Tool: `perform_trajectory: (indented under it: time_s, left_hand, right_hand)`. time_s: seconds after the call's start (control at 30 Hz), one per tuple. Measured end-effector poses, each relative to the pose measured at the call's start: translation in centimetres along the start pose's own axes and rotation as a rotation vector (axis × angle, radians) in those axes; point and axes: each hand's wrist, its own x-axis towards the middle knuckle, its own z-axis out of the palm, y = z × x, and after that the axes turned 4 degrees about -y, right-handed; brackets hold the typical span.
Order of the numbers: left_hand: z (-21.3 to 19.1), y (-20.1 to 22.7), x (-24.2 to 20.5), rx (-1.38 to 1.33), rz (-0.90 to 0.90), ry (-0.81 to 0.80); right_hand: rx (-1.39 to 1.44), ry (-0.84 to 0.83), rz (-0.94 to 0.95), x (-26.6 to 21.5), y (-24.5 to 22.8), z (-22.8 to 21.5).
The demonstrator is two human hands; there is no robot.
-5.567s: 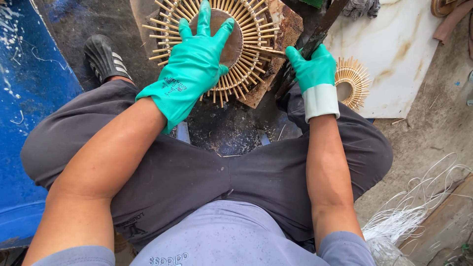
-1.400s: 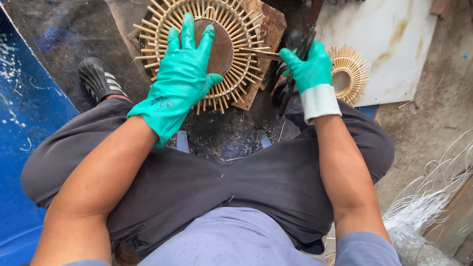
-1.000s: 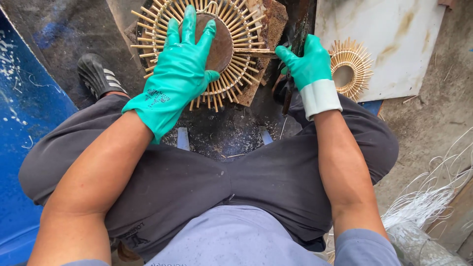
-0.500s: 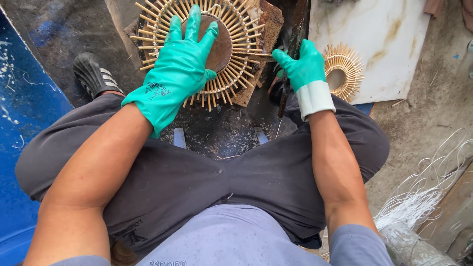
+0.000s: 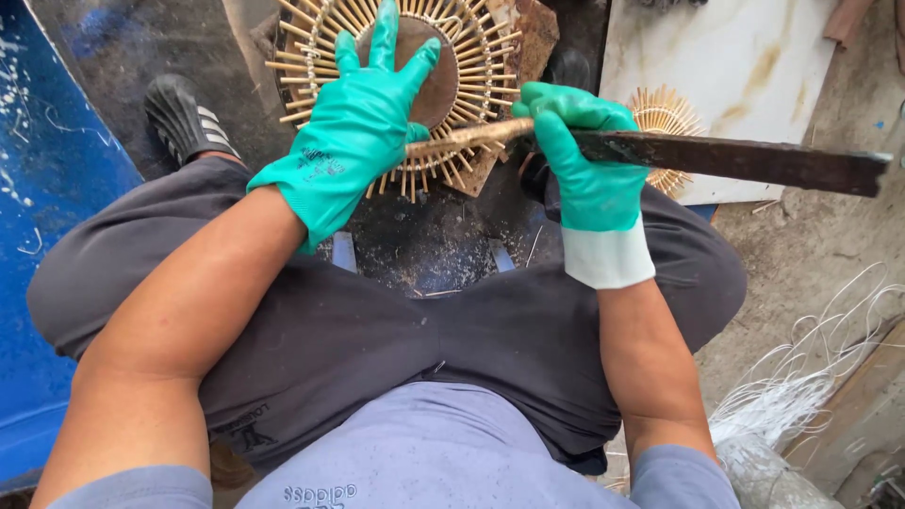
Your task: The person uses a metal tool to trim the ends of bamboo sticks on a circular frame, rotating it by hand to reach all sides. After trimming, they apply a liquid to the center of the frame with a brush and set it aside.
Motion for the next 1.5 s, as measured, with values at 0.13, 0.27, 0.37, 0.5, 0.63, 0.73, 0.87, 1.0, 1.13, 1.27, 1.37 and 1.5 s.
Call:
perform_trajectory:
  time_s: [0.13,0.27,0.37,0.5,0.63,0.73,0.87,1.0,1.13,1.27,1.37,1.5]
  left_hand:
    - [-0.6,-0.2,1.0,0.053,0.024,0.013]
    - [-1.2,0.4,0.3,0.070,0.002,-0.032]
    - [-1.7,0.2,0.6,0.017,0.006,-0.059]
    - [-1.6,-0.2,-0.2,0.048,0.064,-0.047]
    - [-0.7,-1.1,-0.1,0.028,0.173,0.035]
    - [-0.4,-1.1,-0.5,0.106,0.223,0.056]
    - [-1.9,0.3,-2.4,-0.030,0.124,-0.012]
    - [-2.7,1.2,-2.2,-0.117,-0.067,-0.086]
    - [-0.3,-0.3,-1.5,0.049,0.037,-0.015]
    - [-0.4,-0.7,-1.9,0.053,0.061,0.025]
    - [-1.3,-0.4,-1.7,0.018,0.049,0.000]
    - [-1.0,-0.9,-2.0,-0.009,0.031,-0.040]
  right_hand:
    - [-0.181,0.096,0.017,0.8,-0.2,0.4]
    - [-0.207,0.107,-0.002,0.9,0.1,0.1]
    - [-0.217,0.119,-0.001,0.8,-0.9,1.1]
    - [-0.223,0.112,-0.014,0.8,-0.5,0.7]
    - [-0.219,0.118,0.003,1.1,-1.2,0.8]
    - [-0.219,0.127,-0.010,1.0,-1.3,0.5]
    - [-0.026,0.164,-0.060,1.3,-0.3,-1.5]
    - [-0.144,0.169,-0.070,2.0,0.7,-2.3]
    - [-0.129,0.201,-0.048,2.1,1.6,-1.7]
    - [-0.123,0.164,-0.071,2.8,1.9,-1.4]
    - [-0.218,0.202,0.114,2.6,1.4,-0.9]
    - [-0.200,0.121,0.011,2.5,0.8,-0.1]
